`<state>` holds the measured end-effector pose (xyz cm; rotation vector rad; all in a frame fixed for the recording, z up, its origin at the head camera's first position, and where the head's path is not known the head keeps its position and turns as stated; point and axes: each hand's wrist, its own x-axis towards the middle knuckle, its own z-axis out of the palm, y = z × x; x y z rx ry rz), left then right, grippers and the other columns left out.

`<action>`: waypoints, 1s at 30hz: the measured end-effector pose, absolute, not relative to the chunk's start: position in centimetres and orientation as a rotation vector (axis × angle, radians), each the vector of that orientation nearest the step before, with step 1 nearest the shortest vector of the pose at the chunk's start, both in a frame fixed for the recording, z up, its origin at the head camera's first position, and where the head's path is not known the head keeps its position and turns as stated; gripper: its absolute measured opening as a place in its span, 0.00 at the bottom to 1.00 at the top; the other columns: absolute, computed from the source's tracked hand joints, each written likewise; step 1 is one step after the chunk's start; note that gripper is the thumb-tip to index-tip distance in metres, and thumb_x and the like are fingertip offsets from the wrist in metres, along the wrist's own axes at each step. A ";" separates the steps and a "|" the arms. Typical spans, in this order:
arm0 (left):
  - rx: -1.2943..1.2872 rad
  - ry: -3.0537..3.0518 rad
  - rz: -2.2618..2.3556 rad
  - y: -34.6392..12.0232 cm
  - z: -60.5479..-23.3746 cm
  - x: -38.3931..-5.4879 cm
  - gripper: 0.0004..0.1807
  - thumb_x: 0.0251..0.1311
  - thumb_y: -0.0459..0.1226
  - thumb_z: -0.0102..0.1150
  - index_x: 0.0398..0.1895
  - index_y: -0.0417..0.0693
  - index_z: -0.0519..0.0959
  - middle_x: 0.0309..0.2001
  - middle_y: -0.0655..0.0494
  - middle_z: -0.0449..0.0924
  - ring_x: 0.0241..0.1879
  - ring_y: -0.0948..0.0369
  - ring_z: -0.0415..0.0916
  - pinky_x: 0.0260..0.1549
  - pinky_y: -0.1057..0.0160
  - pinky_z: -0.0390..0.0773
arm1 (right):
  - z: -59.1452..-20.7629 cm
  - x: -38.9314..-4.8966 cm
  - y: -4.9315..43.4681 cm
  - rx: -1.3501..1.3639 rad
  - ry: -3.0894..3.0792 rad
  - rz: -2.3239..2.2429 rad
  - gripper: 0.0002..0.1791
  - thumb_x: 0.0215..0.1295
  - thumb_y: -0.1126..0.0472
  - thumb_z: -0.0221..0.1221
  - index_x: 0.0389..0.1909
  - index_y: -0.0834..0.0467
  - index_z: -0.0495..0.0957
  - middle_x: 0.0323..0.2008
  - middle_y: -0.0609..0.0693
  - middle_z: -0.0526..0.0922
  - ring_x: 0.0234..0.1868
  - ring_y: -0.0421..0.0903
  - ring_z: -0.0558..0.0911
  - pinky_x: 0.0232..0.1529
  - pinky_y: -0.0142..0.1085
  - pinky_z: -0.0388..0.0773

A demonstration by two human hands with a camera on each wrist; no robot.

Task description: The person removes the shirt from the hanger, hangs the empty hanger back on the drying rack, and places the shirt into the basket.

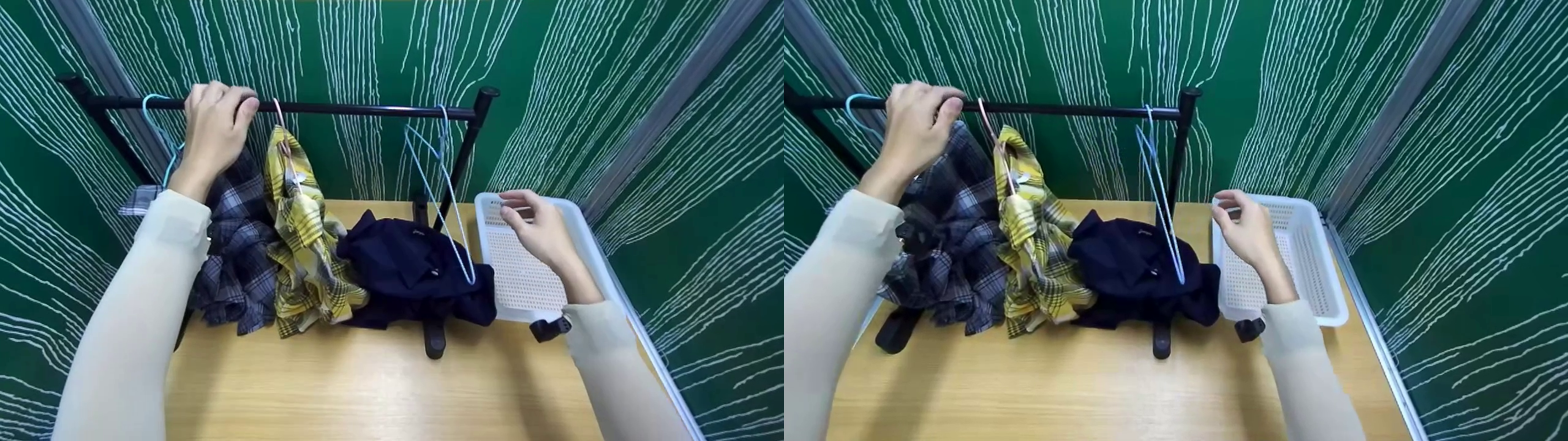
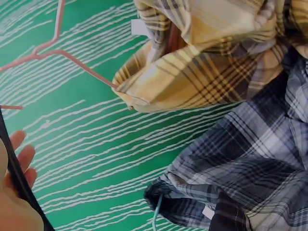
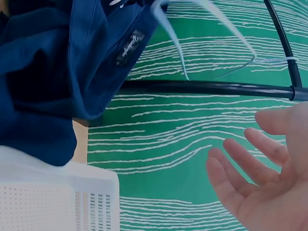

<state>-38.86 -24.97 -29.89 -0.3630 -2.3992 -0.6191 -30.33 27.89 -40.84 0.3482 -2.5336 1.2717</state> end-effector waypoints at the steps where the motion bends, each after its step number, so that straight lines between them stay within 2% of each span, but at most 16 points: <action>1: -0.366 -2.373 -0.633 -24.9 -29.8 -38.6 0.23 0.83 0.50 0.48 0.63 0.46 0.82 0.54 0.41 0.77 0.60 0.44 0.65 0.70 0.47 0.57 | -40.9 -30.2 28.1 0.352 -2.536 1.268 0.20 0.80 0.63 0.57 0.66 0.68 0.77 0.58 0.70 0.83 0.56 0.60 0.83 0.52 0.23 0.74; 7: -0.395 -2.218 -0.681 -23.1 -29.4 -36.5 0.19 0.79 0.44 0.55 0.65 0.48 0.81 0.55 0.43 0.76 0.58 0.48 0.66 0.63 0.51 0.63 | -40.9 -29.3 29.1 0.344 -2.547 1.256 0.21 0.79 0.65 0.59 0.68 0.67 0.75 0.62 0.66 0.82 0.60 0.61 0.82 0.55 0.25 0.76; 11: -0.445 -2.216 -0.743 -21.0 -29.6 -34.4 0.16 0.77 0.39 0.58 0.62 0.46 0.82 0.52 0.44 0.77 0.55 0.50 0.68 0.60 0.52 0.67 | -41.3 -29.2 29.3 0.359 -2.563 1.257 0.24 0.79 0.65 0.58 0.71 0.68 0.72 0.65 0.66 0.79 0.64 0.63 0.80 0.63 0.43 0.79; 13: -0.481 -2.243 -0.774 -19.6 -29.8 -33.2 0.16 0.76 0.38 0.59 0.61 0.45 0.82 0.52 0.45 0.79 0.54 0.50 0.69 0.60 0.52 0.68 | -41.5 -29.1 29.2 0.369 -2.564 1.276 0.25 0.79 0.65 0.58 0.72 0.68 0.71 0.66 0.67 0.78 0.65 0.65 0.79 0.66 0.54 0.77; 15: -0.531 -2.266 -0.812 -18.1 -30.3 -32.0 0.16 0.75 0.37 0.60 0.61 0.45 0.82 0.51 0.46 0.80 0.54 0.50 0.71 0.60 0.52 0.69 | -41.7 -29.2 29.2 0.379 -2.562 1.296 0.25 0.78 0.66 0.58 0.72 0.69 0.70 0.67 0.68 0.76 0.65 0.66 0.78 0.66 0.60 0.76; 19: -0.622 -2.285 -0.897 -14.9 -31.7 -30.0 0.18 0.73 0.36 0.62 0.63 0.43 0.82 0.52 0.46 0.82 0.55 0.51 0.74 0.63 0.51 0.70 | -41.8 -29.2 29.0 0.387 -2.561 1.321 0.27 0.78 0.66 0.58 0.74 0.68 0.69 0.70 0.68 0.74 0.67 0.67 0.77 0.67 0.62 0.75; 25: -0.645 -2.401 -1.085 -10.8 -34.9 -28.2 0.23 0.74 0.38 0.62 0.70 0.46 0.77 0.61 0.49 0.80 0.62 0.54 0.76 0.67 0.55 0.73 | -42.1 -28.8 28.6 0.383 -2.559 1.312 0.29 0.78 0.65 0.59 0.76 0.64 0.67 0.72 0.67 0.72 0.68 0.69 0.75 0.67 0.63 0.74; 30: -0.630 -2.412 -1.194 -8.6 -37.9 -28.2 0.26 0.73 0.38 0.62 0.72 0.45 0.75 0.68 0.46 0.77 0.69 0.51 0.73 0.72 0.52 0.68 | -42.8 -28.6 27.8 0.398 -2.543 1.353 0.31 0.77 0.66 0.59 0.78 0.62 0.64 0.74 0.67 0.69 0.70 0.70 0.73 0.67 0.64 0.74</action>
